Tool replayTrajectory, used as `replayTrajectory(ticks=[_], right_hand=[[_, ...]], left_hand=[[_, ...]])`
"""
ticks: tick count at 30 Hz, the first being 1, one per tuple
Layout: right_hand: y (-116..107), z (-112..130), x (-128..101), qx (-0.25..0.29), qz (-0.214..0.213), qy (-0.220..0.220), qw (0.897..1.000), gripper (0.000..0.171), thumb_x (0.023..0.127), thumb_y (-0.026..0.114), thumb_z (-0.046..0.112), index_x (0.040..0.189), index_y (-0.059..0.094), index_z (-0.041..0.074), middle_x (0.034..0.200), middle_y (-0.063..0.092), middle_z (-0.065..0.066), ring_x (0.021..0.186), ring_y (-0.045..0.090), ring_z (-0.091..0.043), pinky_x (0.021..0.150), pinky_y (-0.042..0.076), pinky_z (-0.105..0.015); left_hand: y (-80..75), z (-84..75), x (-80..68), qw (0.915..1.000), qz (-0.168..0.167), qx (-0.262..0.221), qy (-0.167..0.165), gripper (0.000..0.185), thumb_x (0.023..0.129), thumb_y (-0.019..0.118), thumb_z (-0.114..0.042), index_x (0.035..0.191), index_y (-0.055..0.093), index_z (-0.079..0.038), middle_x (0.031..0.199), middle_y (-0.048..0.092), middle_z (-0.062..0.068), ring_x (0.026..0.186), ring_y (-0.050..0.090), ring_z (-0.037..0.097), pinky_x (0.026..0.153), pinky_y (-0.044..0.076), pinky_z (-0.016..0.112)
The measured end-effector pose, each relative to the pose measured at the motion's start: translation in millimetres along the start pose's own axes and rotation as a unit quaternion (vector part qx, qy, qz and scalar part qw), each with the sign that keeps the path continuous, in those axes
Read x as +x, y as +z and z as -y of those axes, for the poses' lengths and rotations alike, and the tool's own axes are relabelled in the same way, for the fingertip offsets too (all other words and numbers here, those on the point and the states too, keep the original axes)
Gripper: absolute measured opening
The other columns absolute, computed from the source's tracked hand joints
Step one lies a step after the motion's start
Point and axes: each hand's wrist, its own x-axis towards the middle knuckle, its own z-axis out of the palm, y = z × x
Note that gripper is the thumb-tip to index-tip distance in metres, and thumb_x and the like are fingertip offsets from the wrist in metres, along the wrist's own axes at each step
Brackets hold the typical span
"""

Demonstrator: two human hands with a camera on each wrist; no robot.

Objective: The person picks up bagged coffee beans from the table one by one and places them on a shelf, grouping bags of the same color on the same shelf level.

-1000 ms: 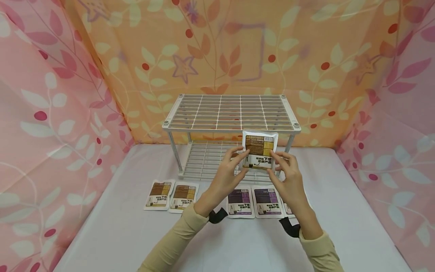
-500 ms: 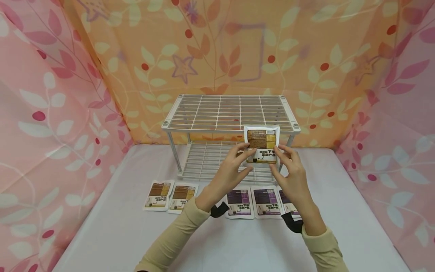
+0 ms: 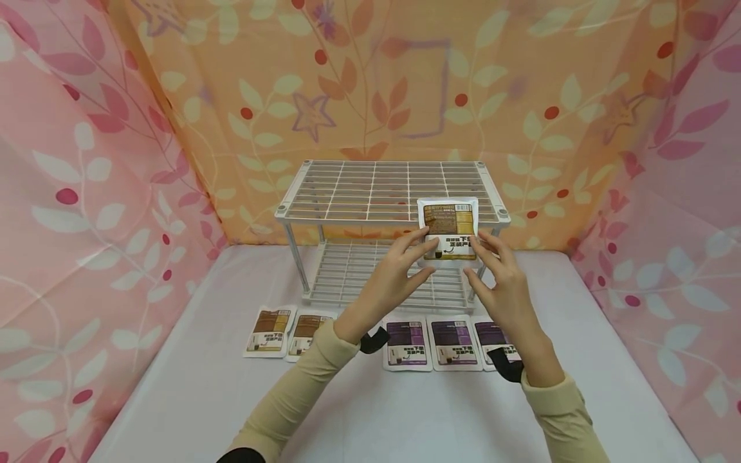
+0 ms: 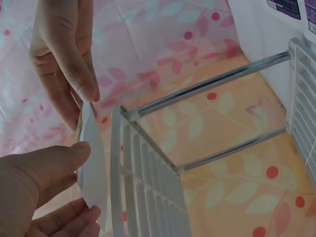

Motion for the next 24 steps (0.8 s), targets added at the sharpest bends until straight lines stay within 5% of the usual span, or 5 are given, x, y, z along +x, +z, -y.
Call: replayTrajectory(ticks=[9, 24], right_hand=[[-1, -4, 13, -0.012, -0.013, -0.011, 1.000, 0.062, 0.069, 0.072, -0.013, 0.126, 0.058, 0.006, 0.129, 0.052, -0.018, 0.116, 0.050, -0.036, 0.097, 0.029, -0.004], [-8, -24, 36, 0.000, 0.002, -0.015, 1.000, 0.048, 0.078, 0.067, -0.009, 0.124, 0.057, -0.001, 0.131, 0.053, -0.017, 0.122, 0.049, -0.033, 0.101, 0.029, -0.007]], left_hand=[[-3.3, 6.5, 18.2, 0.9990, -0.014, -0.016, 0.038, 0.041, 0.085, 0.067, -0.016, 0.124, 0.058, -0.007, 0.137, 0.045, 0.014, 0.121, 0.048, 0.024, 0.100, 0.042, 0.027], [-1.7, 12.2, 47.1, 0.9993, -0.011, -0.019, 0.030, 0.038, 0.089, 0.063, -0.020, 0.123, 0.059, -0.007, 0.136, 0.047, 0.013, 0.116, 0.053, 0.021, 0.095, 0.044, 0.021]])
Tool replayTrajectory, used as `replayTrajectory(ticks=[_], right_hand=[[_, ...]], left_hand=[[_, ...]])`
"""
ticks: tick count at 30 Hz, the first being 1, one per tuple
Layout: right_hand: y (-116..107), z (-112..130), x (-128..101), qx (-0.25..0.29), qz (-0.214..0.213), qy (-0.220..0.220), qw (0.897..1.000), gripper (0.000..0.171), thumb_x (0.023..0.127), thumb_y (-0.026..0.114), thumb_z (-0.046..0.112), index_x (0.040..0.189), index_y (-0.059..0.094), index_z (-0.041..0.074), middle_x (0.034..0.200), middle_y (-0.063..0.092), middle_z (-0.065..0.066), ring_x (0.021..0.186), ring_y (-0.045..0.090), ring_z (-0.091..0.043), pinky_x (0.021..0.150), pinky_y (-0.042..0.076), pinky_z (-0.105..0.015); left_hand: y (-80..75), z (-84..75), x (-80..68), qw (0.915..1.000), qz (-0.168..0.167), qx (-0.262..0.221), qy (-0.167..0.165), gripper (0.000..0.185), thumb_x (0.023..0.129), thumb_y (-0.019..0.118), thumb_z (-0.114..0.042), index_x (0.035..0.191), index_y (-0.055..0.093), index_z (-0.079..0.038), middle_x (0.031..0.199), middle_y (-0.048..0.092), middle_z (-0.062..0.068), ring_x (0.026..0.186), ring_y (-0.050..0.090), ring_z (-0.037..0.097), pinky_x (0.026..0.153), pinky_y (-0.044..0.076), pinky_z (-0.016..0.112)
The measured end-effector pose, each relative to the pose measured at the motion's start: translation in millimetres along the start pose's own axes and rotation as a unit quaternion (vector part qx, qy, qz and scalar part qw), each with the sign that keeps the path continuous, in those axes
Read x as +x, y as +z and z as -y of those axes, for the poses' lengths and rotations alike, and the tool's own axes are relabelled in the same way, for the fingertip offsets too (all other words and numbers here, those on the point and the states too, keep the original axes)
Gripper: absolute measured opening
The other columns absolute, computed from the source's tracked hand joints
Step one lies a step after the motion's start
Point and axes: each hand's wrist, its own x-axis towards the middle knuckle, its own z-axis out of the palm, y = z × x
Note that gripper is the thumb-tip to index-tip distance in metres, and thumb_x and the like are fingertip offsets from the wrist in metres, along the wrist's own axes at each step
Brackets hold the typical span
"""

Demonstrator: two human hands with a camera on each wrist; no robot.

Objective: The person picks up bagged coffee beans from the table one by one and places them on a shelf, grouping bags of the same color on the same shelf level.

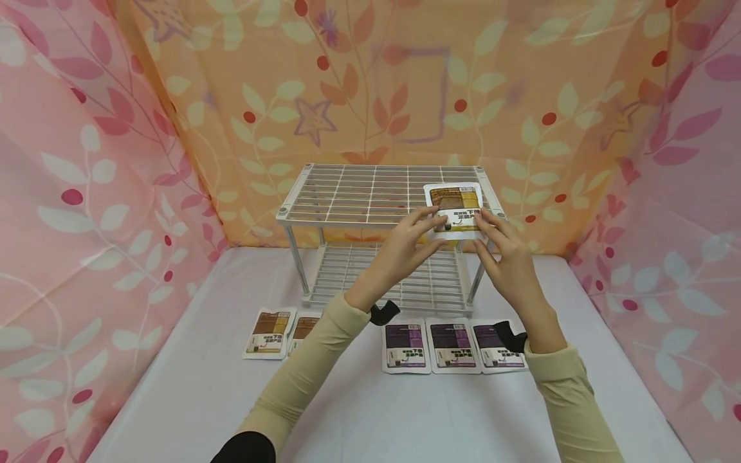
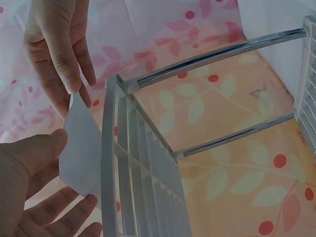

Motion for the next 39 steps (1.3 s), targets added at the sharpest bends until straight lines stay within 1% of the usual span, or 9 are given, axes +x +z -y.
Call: replayTrajectory(ticks=[13, 16, 19, 21, 24, 28, 31, 35, 39], right_hand=[[3, -20, 12, -0.011, 0.007, 0.012, 1.000, 0.042, 0.080, 0.068, -0.004, 0.121, 0.060, -0.002, 0.128, 0.055, -0.018, 0.118, 0.051, -0.039, 0.101, 0.031, -0.013], [2, -24, 15, -0.018, 0.013, 0.019, 1.000, 0.040, 0.080, 0.067, -0.003, 0.120, 0.060, -0.003, 0.127, 0.055, -0.019, 0.116, 0.051, -0.040, 0.103, 0.038, -0.028], [1, -27, 19, -0.024, 0.019, 0.025, 0.999, 0.039, 0.082, 0.066, -0.001, 0.121, 0.059, -0.003, 0.127, 0.056, -0.020, 0.115, 0.051, -0.041, 0.098, 0.040, -0.048], [1, -28, 22, -0.025, 0.024, 0.028, 0.999, 0.039, 0.083, 0.065, 0.000, 0.121, 0.059, -0.003, 0.127, 0.056, -0.020, 0.115, 0.052, -0.042, 0.094, 0.040, -0.054], [0, -29, 25, -0.023, 0.031, 0.032, 0.999, 0.038, 0.083, 0.064, -0.001, 0.121, 0.058, -0.004, 0.126, 0.056, -0.020, 0.114, 0.051, -0.043, 0.092, 0.040, -0.054], [0, -32, 28, -0.026, 0.039, 0.040, 0.998, 0.038, 0.084, 0.064, 0.000, 0.122, 0.058, -0.003, 0.128, 0.055, -0.019, 0.115, 0.051, -0.041, 0.093, 0.043, -0.049], [0, -34, 29, -0.030, 0.048, 0.049, 0.997, 0.038, 0.086, 0.062, 0.002, 0.123, 0.057, -0.002, 0.129, 0.054, -0.018, 0.114, 0.053, -0.040, 0.091, 0.044, -0.021], [0, -37, 29, -0.027, 0.055, 0.051, 0.997, 0.037, 0.087, 0.060, 0.003, 0.123, 0.057, -0.004, 0.128, 0.054, -0.020, 0.112, 0.053, -0.041, 0.079, 0.028, 0.003], [0, -38, 30, -0.031, 0.061, 0.049, 0.996, 0.035, 0.088, 0.060, 0.004, 0.122, 0.057, -0.005, 0.128, 0.054, -0.021, 0.113, 0.053, -0.041, 0.081, 0.030, 0.001]], left_hand=[[10.5, 6.4, 19.0, 0.9974, 0.030, 0.060, -0.027, 0.037, 0.092, 0.058, -0.026, 0.126, 0.057, -0.011, 0.135, 0.049, 0.011, 0.117, 0.053, 0.021, 0.100, 0.042, 0.028], [11.2, 6.9, 24.4, 0.9959, 0.040, 0.076, -0.028, 0.037, 0.093, 0.056, -0.028, 0.127, 0.056, -0.013, 0.135, 0.049, 0.010, 0.117, 0.053, 0.021, 0.103, 0.039, 0.031], [10.9, 6.5, 30.0, 0.9944, 0.048, 0.089, -0.033, 0.037, 0.094, 0.055, -0.028, 0.127, 0.056, -0.013, 0.134, 0.050, 0.010, 0.116, 0.053, 0.021, 0.102, 0.040, 0.030], [10.6, 6.0, 33.4, 0.9933, 0.057, 0.091, -0.041, 0.037, 0.094, 0.054, -0.028, 0.128, 0.056, -0.013, 0.134, 0.050, 0.009, 0.116, 0.053, 0.021, 0.100, 0.041, 0.028], [10.4, 5.5, 38.0, 0.9919, 0.070, 0.093, -0.053, 0.037, 0.094, 0.053, -0.029, 0.128, 0.056, -0.014, 0.134, 0.051, 0.008, 0.115, 0.055, 0.020, 0.101, 0.041, 0.029], [12.1, 7.7, 43.8, 0.9903, 0.080, 0.097, -0.059, 0.037, 0.094, 0.053, -0.029, 0.128, 0.056, -0.014, 0.133, 0.051, 0.007, 0.114, 0.055, 0.019, 0.102, 0.040, 0.029], [13.7, 9.3, 46.1, 0.9886, 0.086, 0.107, -0.061, 0.037, 0.095, 0.053, -0.030, 0.128, 0.056, -0.015, 0.133, 0.052, 0.006, 0.114, 0.055, 0.018, 0.101, 0.041, 0.027], [14.0, 9.0, 48.6, 0.9850, 0.103, 0.118, -0.071, 0.038, 0.095, 0.051, -0.032, 0.130, 0.054, -0.017, 0.134, 0.050, 0.005, 0.116, 0.054, 0.018, 0.103, 0.039, 0.029], [13.2, 8.4, 51.7, 0.9816, 0.120, 0.122, -0.085, 0.039, 0.096, 0.050, -0.033, 0.132, 0.052, -0.018, 0.136, 0.048, 0.004, 0.118, 0.052, 0.020, 0.105, 0.037, 0.029]])
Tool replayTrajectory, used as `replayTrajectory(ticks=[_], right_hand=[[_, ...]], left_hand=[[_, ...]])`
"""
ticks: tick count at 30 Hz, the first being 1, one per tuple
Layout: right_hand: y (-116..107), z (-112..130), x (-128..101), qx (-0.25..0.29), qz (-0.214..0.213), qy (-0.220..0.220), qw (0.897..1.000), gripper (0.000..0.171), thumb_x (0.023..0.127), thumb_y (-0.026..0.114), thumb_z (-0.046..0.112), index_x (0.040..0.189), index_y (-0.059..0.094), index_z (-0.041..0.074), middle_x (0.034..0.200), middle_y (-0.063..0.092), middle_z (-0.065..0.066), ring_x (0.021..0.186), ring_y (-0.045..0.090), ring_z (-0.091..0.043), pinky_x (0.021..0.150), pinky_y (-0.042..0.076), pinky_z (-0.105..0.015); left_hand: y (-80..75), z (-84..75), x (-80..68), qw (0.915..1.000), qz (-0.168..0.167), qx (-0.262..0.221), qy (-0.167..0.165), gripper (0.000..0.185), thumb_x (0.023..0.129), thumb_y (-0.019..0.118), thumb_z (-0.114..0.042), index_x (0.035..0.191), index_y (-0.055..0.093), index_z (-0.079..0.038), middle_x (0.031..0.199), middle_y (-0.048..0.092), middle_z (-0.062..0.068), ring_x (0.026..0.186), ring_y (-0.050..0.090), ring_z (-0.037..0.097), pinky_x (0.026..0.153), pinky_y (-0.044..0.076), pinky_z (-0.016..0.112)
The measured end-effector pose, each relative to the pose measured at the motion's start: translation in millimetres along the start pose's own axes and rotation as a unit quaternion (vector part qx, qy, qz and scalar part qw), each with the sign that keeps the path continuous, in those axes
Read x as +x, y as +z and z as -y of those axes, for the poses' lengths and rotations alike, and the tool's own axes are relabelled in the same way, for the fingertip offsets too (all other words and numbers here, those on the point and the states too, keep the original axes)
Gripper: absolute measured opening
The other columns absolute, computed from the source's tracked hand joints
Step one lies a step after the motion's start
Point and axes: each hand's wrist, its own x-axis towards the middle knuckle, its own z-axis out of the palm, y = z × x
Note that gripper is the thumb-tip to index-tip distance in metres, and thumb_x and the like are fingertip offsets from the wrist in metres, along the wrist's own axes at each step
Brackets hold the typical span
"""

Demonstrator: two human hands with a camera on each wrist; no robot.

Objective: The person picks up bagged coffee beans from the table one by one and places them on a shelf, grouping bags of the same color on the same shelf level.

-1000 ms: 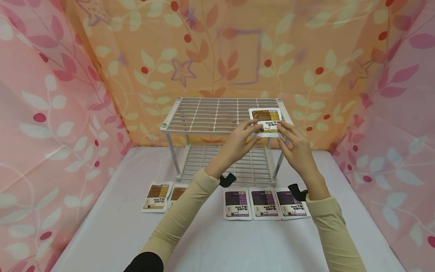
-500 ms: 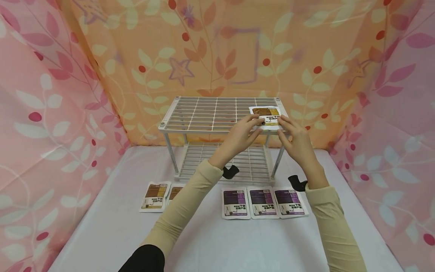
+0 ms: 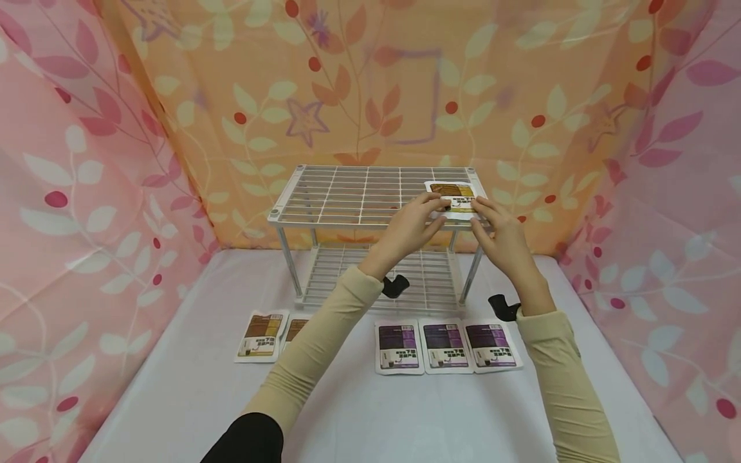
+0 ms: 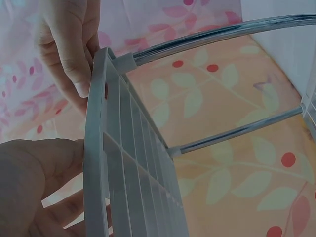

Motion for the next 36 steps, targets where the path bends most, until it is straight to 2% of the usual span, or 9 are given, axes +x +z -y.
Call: replayTrajectory(ticks=[8, 10, 12, 15, 20, 24, 28, 32, 36], right_hand=[[-1, 1, 3, 0.000, 0.030, 0.011, 0.999, 0.037, 0.092, 0.055, 0.011, 0.125, 0.054, -0.006, 0.131, 0.050, -0.022, 0.107, 0.056, -0.042, 0.071, 0.033, 0.006], [-1, 1, 3, 0.004, 0.037, 0.012, 0.999, 0.037, 0.093, 0.055, 0.012, 0.125, 0.053, -0.006, 0.133, 0.049, -0.022, 0.109, 0.054, -0.042, 0.074, 0.046, -0.005], [-1, 1, 4, 0.002, 0.038, 0.011, 0.999, 0.037, 0.093, 0.055, 0.011, 0.126, 0.053, -0.006, 0.133, 0.049, -0.023, 0.112, 0.052, -0.043, 0.079, 0.053, -0.024], [0, 3, 5, 0.001, 0.032, 0.007, 0.999, 0.037, 0.092, 0.056, 0.010, 0.125, 0.054, -0.005, 0.132, 0.049, -0.023, 0.114, 0.051, -0.043, 0.078, 0.050, -0.047], [4, 5, 5, 0.005, 0.017, 0.004, 1.000, 0.037, 0.091, 0.058, 0.011, 0.125, 0.055, -0.002, 0.131, 0.050, -0.021, 0.117, 0.050, -0.040, 0.079, 0.052, -0.041], [8, 7, 3, 0.028, 0.010, 0.003, 1.000, 0.037, 0.090, 0.059, 0.009, 0.125, 0.055, -0.002, 0.132, 0.050, -0.021, 0.123, 0.044, -0.040, 0.094, 0.040, -0.056], [11, 11, 2, 0.038, -0.001, -0.004, 0.999, 0.037, 0.089, 0.059, 0.008, 0.125, 0.056, 0.000, 0.132, 0.050, -0.020, 0.124, 0.044, -0.039, 0.100, 0.034, -0.056], [15, 14, 0, 0.037, -0.016, -0.014, 0.999, 0.037, 0.088, 0.061, 0.007, 0.124, 0.057, 0.001, 0.132, 0.051, -0.020, 0.122, 0.044, -0.040, 0.100, 0.034, -0.057], [19, 18, -2, 0.045, -0.032, -0.036, 0.998, 0.037, 0.085, 0.062, 0.002, 0.122, 0.058, -0.001, 0.130, 0.052, -0.020, 0.121, 0.045, -0.041, 0.100, 0.034, -0.057]], left_hand=[[-1.1, 1.3, 3.9, 0.9999, 0.009, -0.009, -0.009, 0.038, 0.095, 0.052, -0.031, 0.131, 0.053, -0.019, 0.137, 0.048, 0.005, 0.108, 0.058, 0.018, 0.093, 0.046, 0.028], [-1.2, 2.0, 3.8, 0.9999, 0.006, -0.008, -0.008, 0.038, 0.094, 0.053, -0.032, 0.130, 0.054, -0.019, 0.137, 0.048, 0.004, 0.109, 0.058, 0.017, 0.094, 0.045, 0.028], [-1.6, 2.6, 2.7, 1.0000, 0.001, -0.007, -0.005, 0.038, 0.094, 0.053, -0.032, 0.130, 0.054, -0.018, 0.137, 0.048, 0.005, 0.110, 0.057, 0.017, 0.096, 0.044, 0.029], [-1.9, 3.5, -0.2, 1.0000, -0.008, -0.004, 0.004, 0.038, 0.094, 0.053, -0.032, 0.129, 0.055, -0.018, 0.135, 0.050, 0.005, 0.114, 0.055, 0.018, 0.102, 0.040, 0.030], [-0.6, 5.0, -6.5, 0.9991, -0.037, -0.015, 0.014, 0.035, 0.093, 0.056, -0.029, 0.126, 0.058, -0.017, 0.131, 0.053, 0.005, 0.114, 0.055, 0.018, 0.101, 0.040, 0.028], [0.4, 7.5, -11.0, 0.9981, -0.058, -0.012, 0.016, 0.035, 0.092, 0.058, -0.029, 0.125, 0.059, -0.016, 0.130, 0.054, 0.005, 0.116, 0.054, 0.018, 0.103, 0.039, 0.028], [-0.2, 10.8, -16.5, 0.9963, -0.082, -0.009, 0.025, 0.036, 0.091, 0.059, -0.028, 0.125, 0.059, -0.015, 0.130, 0.055, 0.005, 0.118, 0.053, 0.018, 0.106, 0.036, 0.032], [1.1, 15.0, -23.1, 0.9928, -0.111, -0.020, 0.042, 0.035, 0.091, 0.060, -0.026, 0.124, 0.060, -0.013, 0.126, 0.058, 0.006, 0.117, 0.053, 0.018, 0.106, 0.035, 0.032], [3.1, 17.7, -30.5, 0.9912, -0.120, -0.032, 0.048, 0.035, 0.092, 0.058, -0.025, 0.124, 0.060, -0.013, 0.125, 0.058, 0.005, 0.118, 0.052, 0.018, 0.108, 0.033, 0.035]])
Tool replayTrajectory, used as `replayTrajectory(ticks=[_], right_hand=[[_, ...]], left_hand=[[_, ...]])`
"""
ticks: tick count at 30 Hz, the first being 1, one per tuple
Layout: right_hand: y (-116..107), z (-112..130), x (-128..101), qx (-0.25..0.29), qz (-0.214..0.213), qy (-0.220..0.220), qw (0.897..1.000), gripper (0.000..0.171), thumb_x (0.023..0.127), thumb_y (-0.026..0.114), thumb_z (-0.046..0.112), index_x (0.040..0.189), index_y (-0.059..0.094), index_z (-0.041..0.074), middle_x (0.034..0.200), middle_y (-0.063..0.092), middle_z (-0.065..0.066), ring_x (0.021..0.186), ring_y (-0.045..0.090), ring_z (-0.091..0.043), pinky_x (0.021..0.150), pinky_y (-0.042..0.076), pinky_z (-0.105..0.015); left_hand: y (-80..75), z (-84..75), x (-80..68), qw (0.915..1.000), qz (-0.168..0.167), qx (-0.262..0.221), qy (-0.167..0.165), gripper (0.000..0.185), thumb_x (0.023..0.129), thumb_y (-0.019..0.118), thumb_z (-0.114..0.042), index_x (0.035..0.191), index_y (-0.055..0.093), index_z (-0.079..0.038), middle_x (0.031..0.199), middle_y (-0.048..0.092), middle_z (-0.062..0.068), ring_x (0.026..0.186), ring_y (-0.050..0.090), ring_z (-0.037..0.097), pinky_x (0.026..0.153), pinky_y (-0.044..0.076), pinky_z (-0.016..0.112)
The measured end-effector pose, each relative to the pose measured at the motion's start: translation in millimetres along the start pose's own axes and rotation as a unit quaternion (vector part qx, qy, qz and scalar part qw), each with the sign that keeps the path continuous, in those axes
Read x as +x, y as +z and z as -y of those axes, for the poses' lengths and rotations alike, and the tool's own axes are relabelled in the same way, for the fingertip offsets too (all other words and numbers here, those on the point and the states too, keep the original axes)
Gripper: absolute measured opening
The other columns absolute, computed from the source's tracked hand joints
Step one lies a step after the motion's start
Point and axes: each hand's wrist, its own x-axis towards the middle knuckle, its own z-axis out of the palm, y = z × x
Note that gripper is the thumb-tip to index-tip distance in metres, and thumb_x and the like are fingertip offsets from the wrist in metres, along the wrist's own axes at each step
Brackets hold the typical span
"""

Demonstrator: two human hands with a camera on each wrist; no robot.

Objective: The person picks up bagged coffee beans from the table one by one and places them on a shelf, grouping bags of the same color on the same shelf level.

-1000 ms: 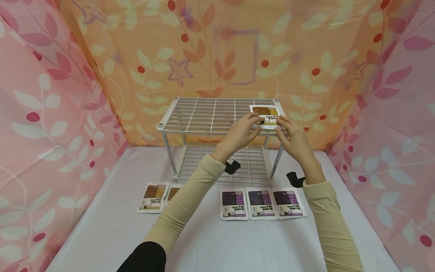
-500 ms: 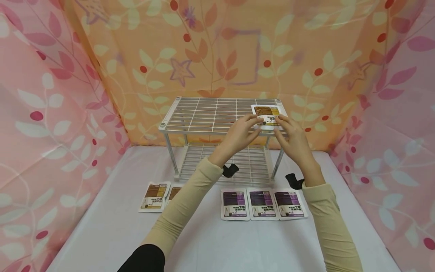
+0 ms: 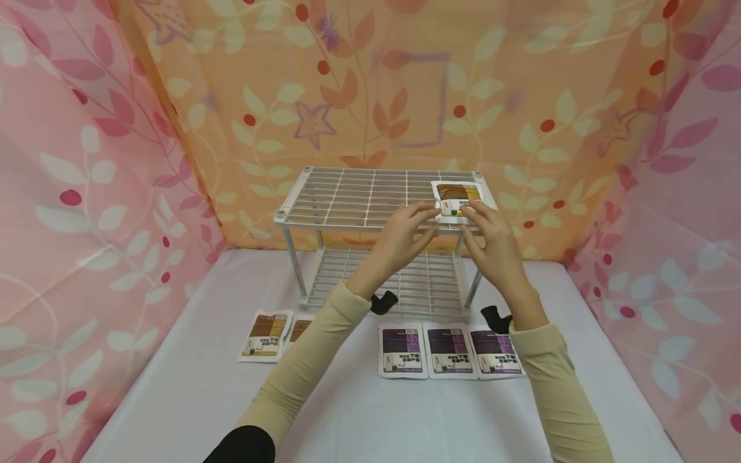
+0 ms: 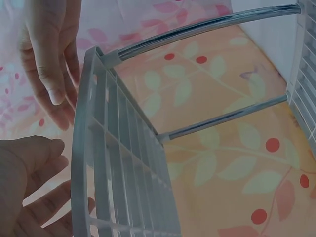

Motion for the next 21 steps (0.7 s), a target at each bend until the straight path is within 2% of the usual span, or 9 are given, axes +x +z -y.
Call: replayTrajectory(ticks=[6, 13, 21], right_hand=[[7, 6, -6, 0.018, -0.015, -0.016, 1.000, 0.036, 0.084, 0.062, 0.000, 0.120, 0.060, -0.002, 0.129, 0.053, -0.021, 0.123, 0.044, -0.040, 0.100, 0.034, -0.056], [17, 13, -13, 0.039, -0.018, -0.023, 0.999, 0.038, 0.082, 0.062, -0.005, 0.120, 0.060, -0.001, 0.131, 0.051, -0.020, 0.125, 0.041, -0.040, 0.102, 0.033, -0.057], [27, 21, -17, 0.060, -0.032, -0.038, 0.997, 0.038, 0.081, 0.061, -0.007, 0.119, 0.060, -0.002, 0.130, 0.052, -0.020, 0.128, 0.038, -0.041, 0.106, 0.029, -0.055]], left_hand=[[-0.9, 0.2, -11.3, 0.9999, -0.010, -0.005, 0.007, 0.034, 0.092, 0.059, -0.024, 0.123, 0.059, -0.013, 0.126, 0.056, 0.004, 0.120, 0.050, 0.018, 0.111, 0.027, 0.045], [-2.5, -0.7, -25.3, 0.9995, -0.020, -0.011, 0.021, 0.034, 0.091, 0.059, -0.022, 0.124, 0.058, -0.013, 0.128, 0.055, 0.004, 0.126, 0.046, 0.019, 0.114, 0.020, 0.042], [-5.2, -0.2, -38.6, 0.9973, -0.060, -0.012, 0.041, 0.035, 0.091, 0.060, -0.021, 0.124, 0.059, -0.013, 0.127, 0.056, 0.005, 0.127, 0.044, 0.022, 0.115, 0.016, 0.038]])
